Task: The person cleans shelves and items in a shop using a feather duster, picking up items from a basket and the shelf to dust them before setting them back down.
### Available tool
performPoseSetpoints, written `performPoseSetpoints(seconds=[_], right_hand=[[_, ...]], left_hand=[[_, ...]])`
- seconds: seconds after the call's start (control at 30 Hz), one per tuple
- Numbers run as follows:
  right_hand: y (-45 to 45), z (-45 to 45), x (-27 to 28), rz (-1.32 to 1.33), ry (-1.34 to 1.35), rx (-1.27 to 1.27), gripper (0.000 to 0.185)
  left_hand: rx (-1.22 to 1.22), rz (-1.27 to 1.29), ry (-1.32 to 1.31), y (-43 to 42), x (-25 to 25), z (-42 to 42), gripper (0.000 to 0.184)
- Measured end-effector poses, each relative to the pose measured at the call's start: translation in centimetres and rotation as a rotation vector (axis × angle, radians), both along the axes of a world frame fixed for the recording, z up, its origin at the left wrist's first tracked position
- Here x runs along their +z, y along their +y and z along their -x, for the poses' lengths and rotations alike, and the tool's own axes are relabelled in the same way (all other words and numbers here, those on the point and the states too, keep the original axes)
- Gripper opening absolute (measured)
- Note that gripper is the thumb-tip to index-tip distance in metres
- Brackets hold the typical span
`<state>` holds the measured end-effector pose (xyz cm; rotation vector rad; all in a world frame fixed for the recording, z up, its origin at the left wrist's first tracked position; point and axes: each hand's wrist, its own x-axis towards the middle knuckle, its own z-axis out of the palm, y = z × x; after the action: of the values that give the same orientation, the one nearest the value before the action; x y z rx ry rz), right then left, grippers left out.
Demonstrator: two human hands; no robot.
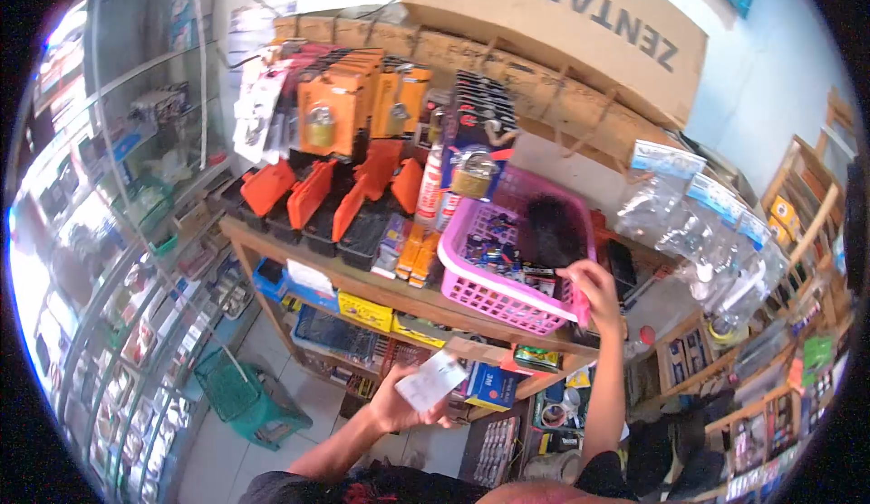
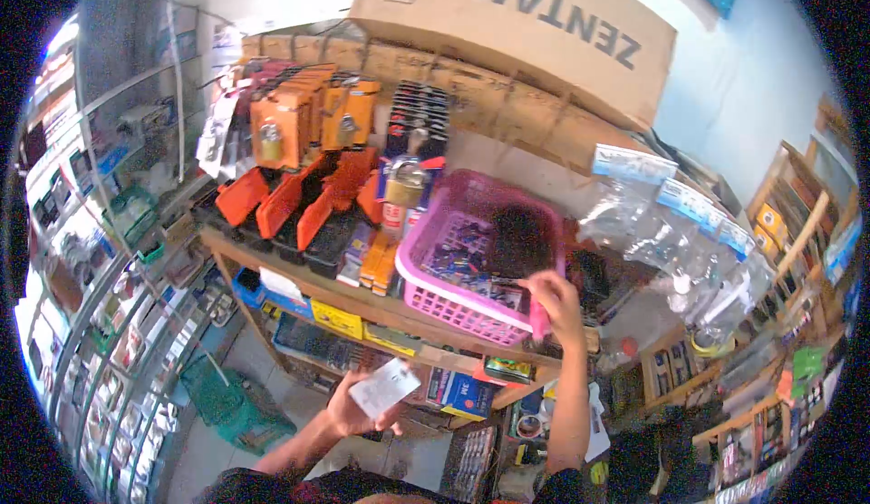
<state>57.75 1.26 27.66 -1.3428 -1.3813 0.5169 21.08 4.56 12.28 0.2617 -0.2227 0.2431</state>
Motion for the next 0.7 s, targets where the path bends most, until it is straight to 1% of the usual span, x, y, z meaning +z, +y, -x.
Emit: performPoseSetpoints(seconds=[0.03, 0.07, 0.1, 0.13, 0.17, 0.2, 0.23, 0.27, 0.33, 0.37, 0.4, 0.47, 0.5, 0.53, 0.6, 0.63, 0.67, 0.7], right_hand=[[-1.7, 2.3, 1.0, 0.057, -0.035, -0.106, 0.018], [-2.7, 4.1, 1.0, -0.076, -0.079, -0.086, 0.018], [-4.1, 5.4, 0.6, -0.079, -0.057, -0.098, 0.015], [-5.7, 6.1, -0.5, -0.058, -0.119, -0.162, 0.013], [-7.3, 8.3, -0.7, -0.015, -0.036, -0.177, 0.017], [-8.6, 9.3, -2.2, 0.053, 0.109, -0.175, 0.022], [-9.0, 10.5, -4.0, -0.049, 0.084, -0.168, 0.021], [-9.2, 12.7, -4.7, -0.081, 0.288, -0.197, 0.024], [-9.3, 14.2, -8.7, -0.126, 0.311, -0.262, 0.023], [-8.9, 14.6, -10.4, -0.169, 0.294, -0.182, 0.028], [-8.6, 15.8, -11.3, -0.123, 0.350, -0.216, 0.031], [-8.1, 17.6, -13.3, -0.078, 0.532, -0.179, 0.030], [-8.1, 18.9, -13.5, -0.005, 0.556, -0.197, 0.032], [-8.1, 20.1, -14.3, -0.036, 0.576, -0.155, 0.032], [-8.9, 22.3, -14.7, 0.022, 0.648, -0.108, 0.031], [-9.3, 23.0, -15.0, 0.038, 0.616, -0.105, 0.031], [-9.9, 23.6, -14.6, 0.072, 0.567, -0.109, 0.030], [-10.4, 23.7, -15.2, 0.044, 0.523, -0.077, 0.030]], left_hand=[[0.040, 0.093, 0.054, -1.1, -2.8, 1.9, 0.069], [0.054, 0.258, 0.174, -2.4, -4.9, 3.8, 0.069], [0.108, 0.240, 0.226, -3.3, -6.5, 5.4, 0.069], [0.159, 0.228, 0.284, -4.2, -7.7, 6.7, 0.069], [0.179, 0.249, 0.244, -4.5, -8.5, 7.5, 0.069], [0.196, 0.276, 0.208, -4.9, -9.4, 8.2, 0.069], [0.213, 0.304, 0.171, -5.6, -10.1, 9.0, 0.069], [0.238, 0.419, 0.345, -5.6, -8.8, 9.4, 0.062], [0.232, 0.318, 0.244, -4.3, -8.5, 10.1, 0.060], [0.258, 0.273, 0.141, -3.4, -7.9, 10.1, 0.063], [0.285, 0.223, 0.040, -2.5, -7.0, 10.0, 0.066], [0.344, 0.203, 0.051, -1.2, -5.1, 9.6, 0.066], [0.369, 0.157, 0.057, -0.6, -4.0, 9.6, 0.066], [0.391, 0.109, 0.062, -0.2, -3.2, 9.6, 0.066], [0.438, 0.060, 0.120, 0.3, -3.8, 10.1, 0.067], [0.474, 0.012, 0.077, 0.3, -2.3, 10.2, 0.065], [0.518, -0.004, 0.116, 0.3, -2.5, 10.6, 0.063], [0.558, 0.054, 0.146, 0.2, -2.6, 10.8, 0.062]])
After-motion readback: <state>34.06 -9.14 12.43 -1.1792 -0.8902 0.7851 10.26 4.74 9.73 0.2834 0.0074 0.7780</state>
